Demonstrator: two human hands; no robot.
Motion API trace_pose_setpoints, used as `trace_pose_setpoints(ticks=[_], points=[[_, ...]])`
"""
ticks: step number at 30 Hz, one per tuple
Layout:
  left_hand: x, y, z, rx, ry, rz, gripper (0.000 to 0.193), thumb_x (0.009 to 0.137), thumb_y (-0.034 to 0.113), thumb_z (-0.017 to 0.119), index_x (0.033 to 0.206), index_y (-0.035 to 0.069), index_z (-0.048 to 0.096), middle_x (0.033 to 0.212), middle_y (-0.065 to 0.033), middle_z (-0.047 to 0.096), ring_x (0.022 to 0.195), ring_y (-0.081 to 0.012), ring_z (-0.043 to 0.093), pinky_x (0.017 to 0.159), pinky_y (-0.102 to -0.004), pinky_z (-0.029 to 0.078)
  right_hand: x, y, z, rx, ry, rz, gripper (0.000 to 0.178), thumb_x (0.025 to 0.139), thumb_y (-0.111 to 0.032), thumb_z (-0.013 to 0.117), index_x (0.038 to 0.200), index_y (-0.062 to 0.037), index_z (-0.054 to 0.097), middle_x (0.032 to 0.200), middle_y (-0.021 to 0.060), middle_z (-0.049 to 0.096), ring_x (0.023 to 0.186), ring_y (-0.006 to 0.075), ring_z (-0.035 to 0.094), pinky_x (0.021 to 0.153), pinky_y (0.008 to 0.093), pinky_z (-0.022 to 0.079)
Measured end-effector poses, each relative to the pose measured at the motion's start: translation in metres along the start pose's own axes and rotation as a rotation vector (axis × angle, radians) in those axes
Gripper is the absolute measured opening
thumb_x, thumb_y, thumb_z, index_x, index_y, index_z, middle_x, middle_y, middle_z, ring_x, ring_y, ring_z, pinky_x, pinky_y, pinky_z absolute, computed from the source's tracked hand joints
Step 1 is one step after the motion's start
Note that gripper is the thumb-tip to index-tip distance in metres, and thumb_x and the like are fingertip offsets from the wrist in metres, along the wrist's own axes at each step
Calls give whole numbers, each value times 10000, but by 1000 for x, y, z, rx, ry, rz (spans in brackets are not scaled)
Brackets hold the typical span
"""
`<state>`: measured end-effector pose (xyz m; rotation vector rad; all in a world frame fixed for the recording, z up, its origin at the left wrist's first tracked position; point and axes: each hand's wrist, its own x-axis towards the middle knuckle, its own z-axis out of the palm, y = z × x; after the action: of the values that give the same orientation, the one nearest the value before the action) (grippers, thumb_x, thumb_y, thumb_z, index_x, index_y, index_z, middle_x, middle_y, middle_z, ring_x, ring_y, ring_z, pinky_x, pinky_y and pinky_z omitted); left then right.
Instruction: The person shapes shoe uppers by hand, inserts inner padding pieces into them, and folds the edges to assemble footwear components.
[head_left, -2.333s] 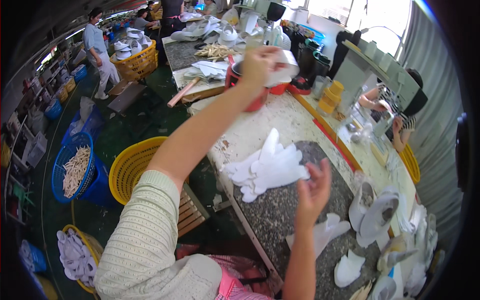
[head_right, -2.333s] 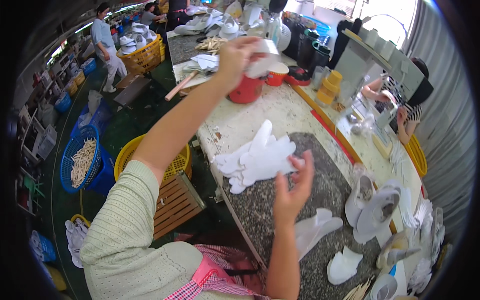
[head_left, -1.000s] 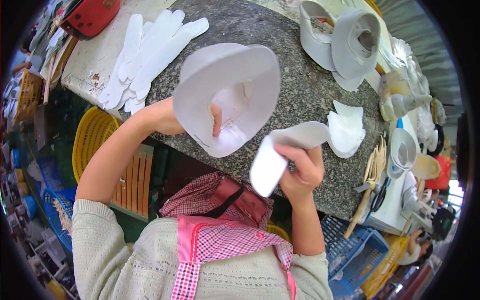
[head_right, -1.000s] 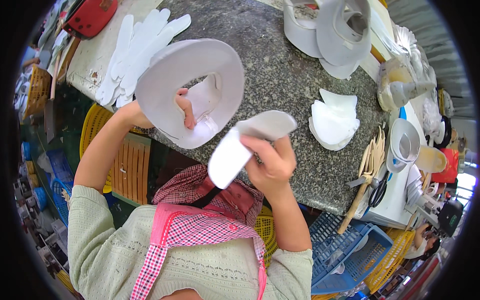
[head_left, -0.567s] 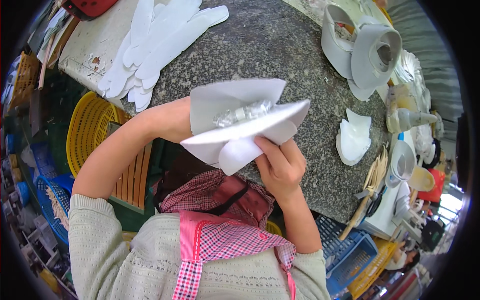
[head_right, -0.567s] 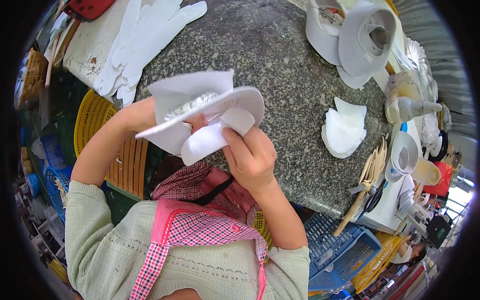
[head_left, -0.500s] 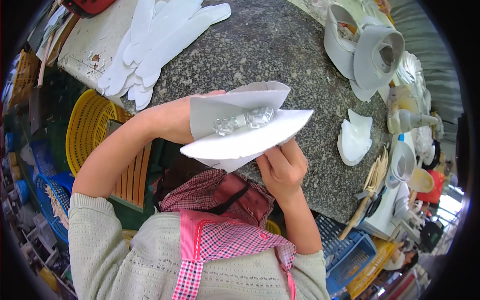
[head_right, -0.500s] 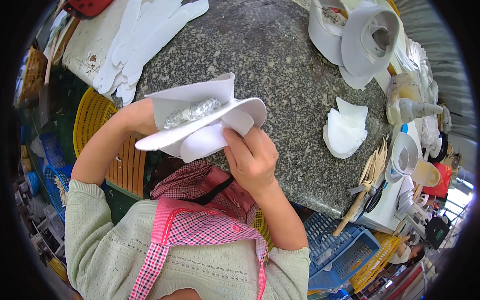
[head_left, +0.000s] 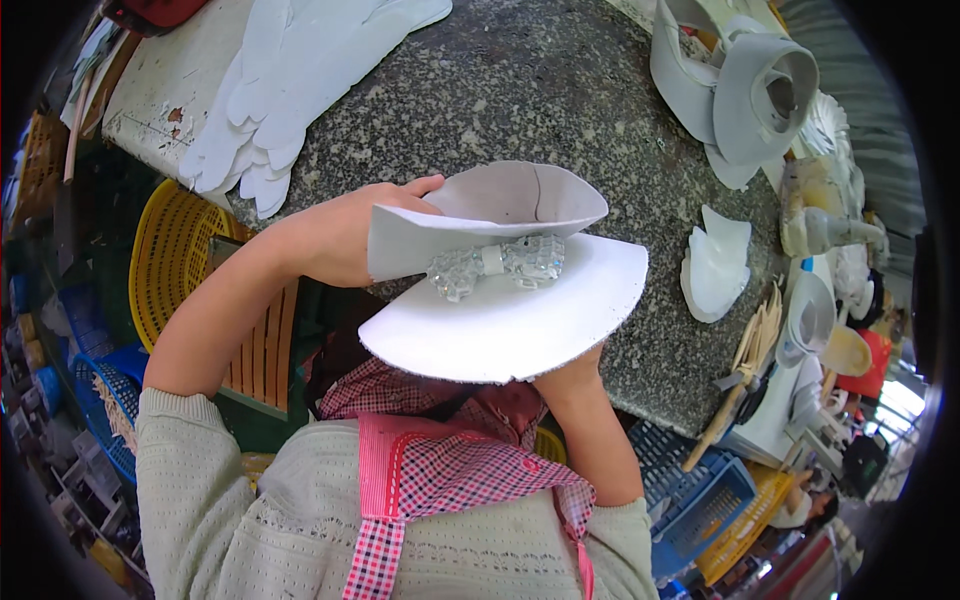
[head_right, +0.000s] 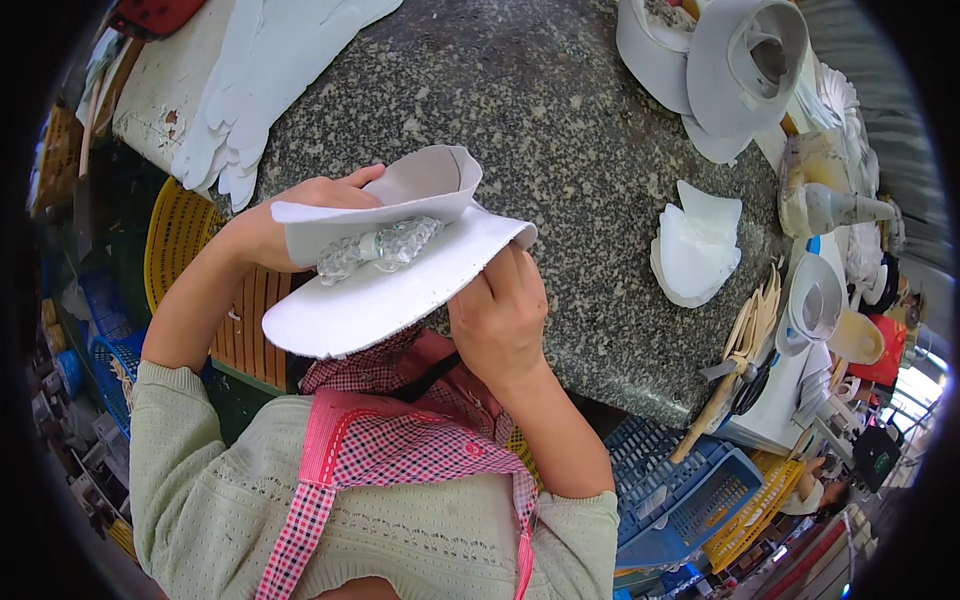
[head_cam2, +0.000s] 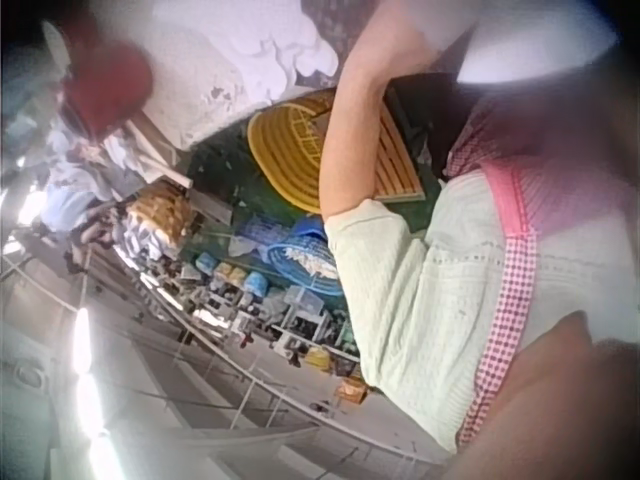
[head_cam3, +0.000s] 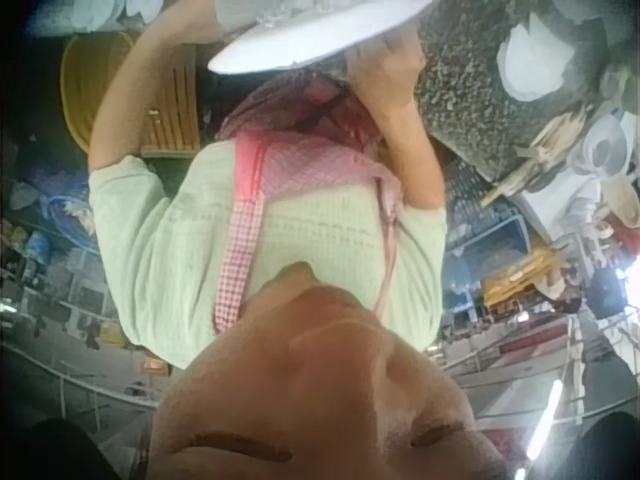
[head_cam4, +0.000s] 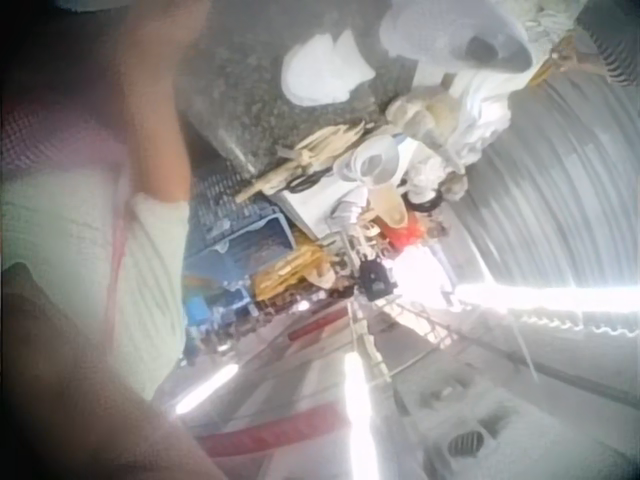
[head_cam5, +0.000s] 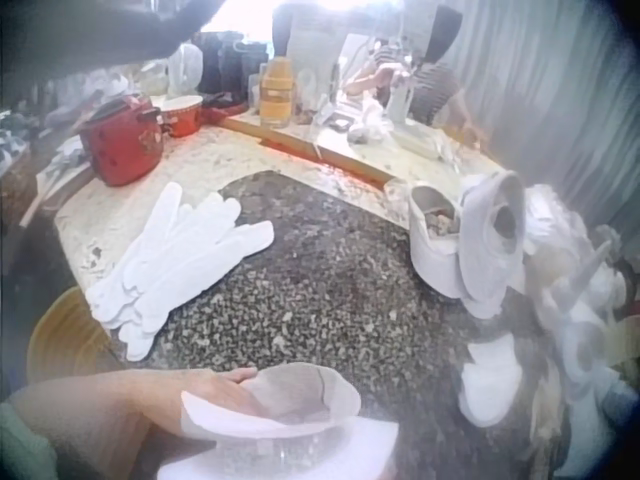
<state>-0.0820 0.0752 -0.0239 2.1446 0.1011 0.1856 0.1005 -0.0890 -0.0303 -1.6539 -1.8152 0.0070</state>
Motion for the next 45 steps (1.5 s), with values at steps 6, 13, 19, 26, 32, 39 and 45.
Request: trace_pose_setpoints(ticks=[6,13,19,26,32,39,45], points=[[-3,-4,3,-107,0,23,344,679,92,617,1014,15,608,880,-145,637,831,-327,627,1068,-445,310,-8,13,8,34,6,-85,294,611,11,607,903,20,627,918,142,569,744,314,556,627,382,476],[22,11,14,-44,193,19,426,575,48,659,991,60,569,967,-78,588,948,-273,543,823,-353,440,-7,9,-4,161,-48,31,253,683,-14,632,936,-10,642,964,152,579,843,311,585,697,367,492],[30,-3,16,245,9,-16,475,608,99,713,1071,99,610,1087,-86,584,1048,-291,512,882,-404,395,7,22,-12,123,-35,-78,238,708,-28,651,947,-23,650,980,156,584,865,304,596,711,356,497],[48,19,-2,116,-55,-53,417,628,150,700,1032,87,621,1071,-140,581,1003,-331,563,888,-415,434,6,23,-12,537,310,257,200,753,48,636,941,-4,596,902,125,609,705,189,597,616,272,488],[54,19,-3,17,-44,-76,331,602,108,653,929,66,636,998,-136,598,880,-329,597,789,-403,474,8,42,-25,330,202,250,187,737,68,595,905,-14,598,873,99,592,693,215,587,592,307,473],[49,10,2,47,-29,-97,317,602,126,631,915,80,642,981,-114,606,979,-305,561,874,-405,409,22,45,-25,-4,71,144,102,680,-22,635,764,-46,580,791,83,526,682,246,562,583,348,468],[53,13,-1,42,-14,-95,331,596,140,623,920,74,640,967,-130,608,937,-304,577,845,-404,430,36,53,-35,-357,-138,-111,101,605,-105,609,685,-54,575,743,58,556,666,209,592,549,316,477]])
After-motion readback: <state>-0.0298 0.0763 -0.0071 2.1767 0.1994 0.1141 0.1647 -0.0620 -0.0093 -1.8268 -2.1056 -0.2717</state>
